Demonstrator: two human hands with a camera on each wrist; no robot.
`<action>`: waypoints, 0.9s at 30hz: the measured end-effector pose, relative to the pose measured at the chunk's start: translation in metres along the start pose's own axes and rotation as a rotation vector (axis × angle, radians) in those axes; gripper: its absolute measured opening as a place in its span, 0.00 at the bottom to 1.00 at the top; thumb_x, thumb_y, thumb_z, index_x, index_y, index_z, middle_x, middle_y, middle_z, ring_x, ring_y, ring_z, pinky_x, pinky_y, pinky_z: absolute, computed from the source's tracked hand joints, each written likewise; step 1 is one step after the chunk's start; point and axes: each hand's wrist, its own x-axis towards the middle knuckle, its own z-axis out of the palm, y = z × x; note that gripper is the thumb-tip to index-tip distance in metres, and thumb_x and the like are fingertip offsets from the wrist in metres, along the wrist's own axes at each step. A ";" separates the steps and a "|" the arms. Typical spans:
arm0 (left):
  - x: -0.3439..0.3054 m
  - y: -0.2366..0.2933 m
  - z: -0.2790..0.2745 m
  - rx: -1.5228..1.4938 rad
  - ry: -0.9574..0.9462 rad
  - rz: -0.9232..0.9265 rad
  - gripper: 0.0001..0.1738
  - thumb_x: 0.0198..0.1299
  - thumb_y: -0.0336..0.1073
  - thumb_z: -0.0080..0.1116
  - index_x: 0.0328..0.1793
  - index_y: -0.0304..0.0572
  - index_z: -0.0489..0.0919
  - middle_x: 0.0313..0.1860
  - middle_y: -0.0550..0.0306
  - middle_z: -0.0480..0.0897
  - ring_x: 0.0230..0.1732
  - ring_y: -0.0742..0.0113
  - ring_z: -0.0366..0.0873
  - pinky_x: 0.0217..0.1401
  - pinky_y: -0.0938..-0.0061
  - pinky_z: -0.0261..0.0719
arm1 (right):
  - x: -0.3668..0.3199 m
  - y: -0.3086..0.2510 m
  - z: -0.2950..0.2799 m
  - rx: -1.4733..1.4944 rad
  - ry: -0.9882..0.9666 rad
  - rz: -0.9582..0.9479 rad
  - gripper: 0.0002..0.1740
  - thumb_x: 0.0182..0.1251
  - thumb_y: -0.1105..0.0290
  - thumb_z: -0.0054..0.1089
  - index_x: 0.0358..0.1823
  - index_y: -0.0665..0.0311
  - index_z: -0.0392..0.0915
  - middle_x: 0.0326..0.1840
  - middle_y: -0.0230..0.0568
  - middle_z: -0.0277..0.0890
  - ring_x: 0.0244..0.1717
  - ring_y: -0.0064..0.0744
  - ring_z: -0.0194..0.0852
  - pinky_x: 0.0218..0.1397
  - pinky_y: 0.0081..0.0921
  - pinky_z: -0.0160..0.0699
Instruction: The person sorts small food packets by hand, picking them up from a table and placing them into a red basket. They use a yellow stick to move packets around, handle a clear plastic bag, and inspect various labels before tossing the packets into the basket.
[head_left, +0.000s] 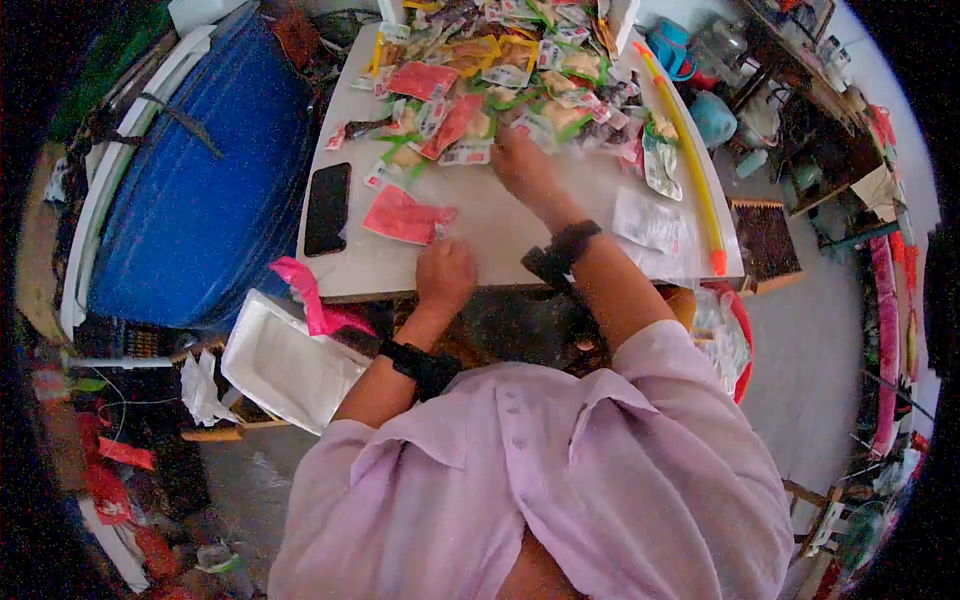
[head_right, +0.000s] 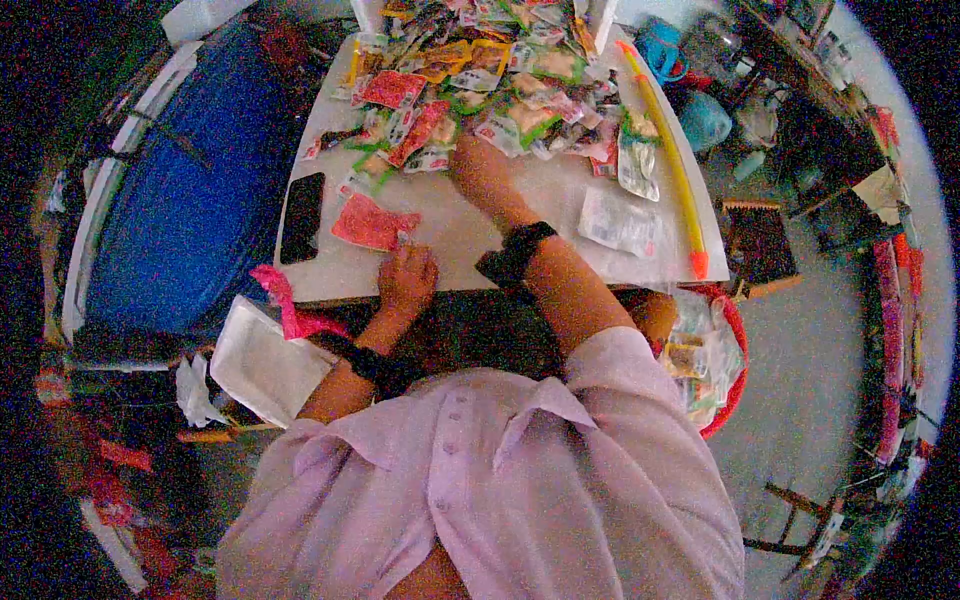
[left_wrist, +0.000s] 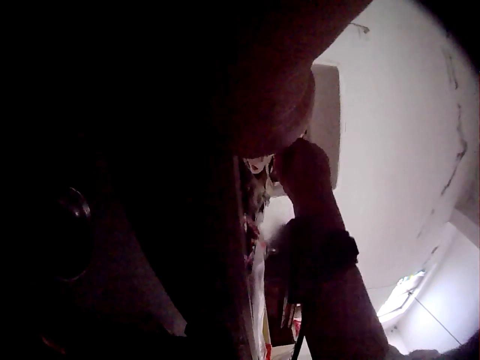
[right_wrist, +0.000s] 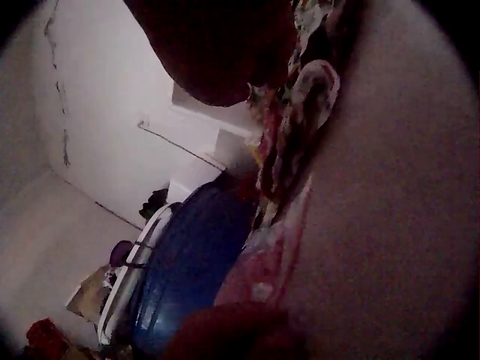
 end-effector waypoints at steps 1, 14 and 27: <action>0.000 0.000 0.000 -0.006 0.003 0.003 0.03 0.37 0.32 0.49 0.18 0.44 0.68 0.19 0.56 0.67 0.24 0.56 0.67 0.22 0.63 0.63 | 0.003 -0.005 0.005 0.056 -0.020 0.006 0.12 0.48 0.67 0.45 0.32 0.66 0.67 0.28 0.50 0.69 0.31 0.46 0.68 0.34 0.36 0.66; 0.002 -0.004 -0.004 -0.038 -0.317 -0.209 0.09 0.37 0.36 0.51 0.25 0.40 0.73 0.24 0.49 0.70 0.28 0.51 0.68 0.28 0.61 0.66 | 0.044 -0.029 0.084 -0.271 -0.294 -0.324 0.15 0.44 0.62 0.54 0.33 0.64 0.72 0.30 0.45 0.70 0.32 0.41 0.69 0.33 0.30 0.69; -0.002 -0.004 -0.009 -0.013 -0.372 -0.039 0.12 0.41 0.39 0.50 0.31 0.40 0.71 0.28 0.48 0.71 0.34 0.49 0.67 0.39 0.59 0.64 | -0.051 -0.030 -0.066 0.753 0.024 -0.031 0.10 0.50 0.66 0.53 0.29 0.66 0.71 0.21 0.35 0.70 0.25 0.23 0.66 0.30 0.19 0.65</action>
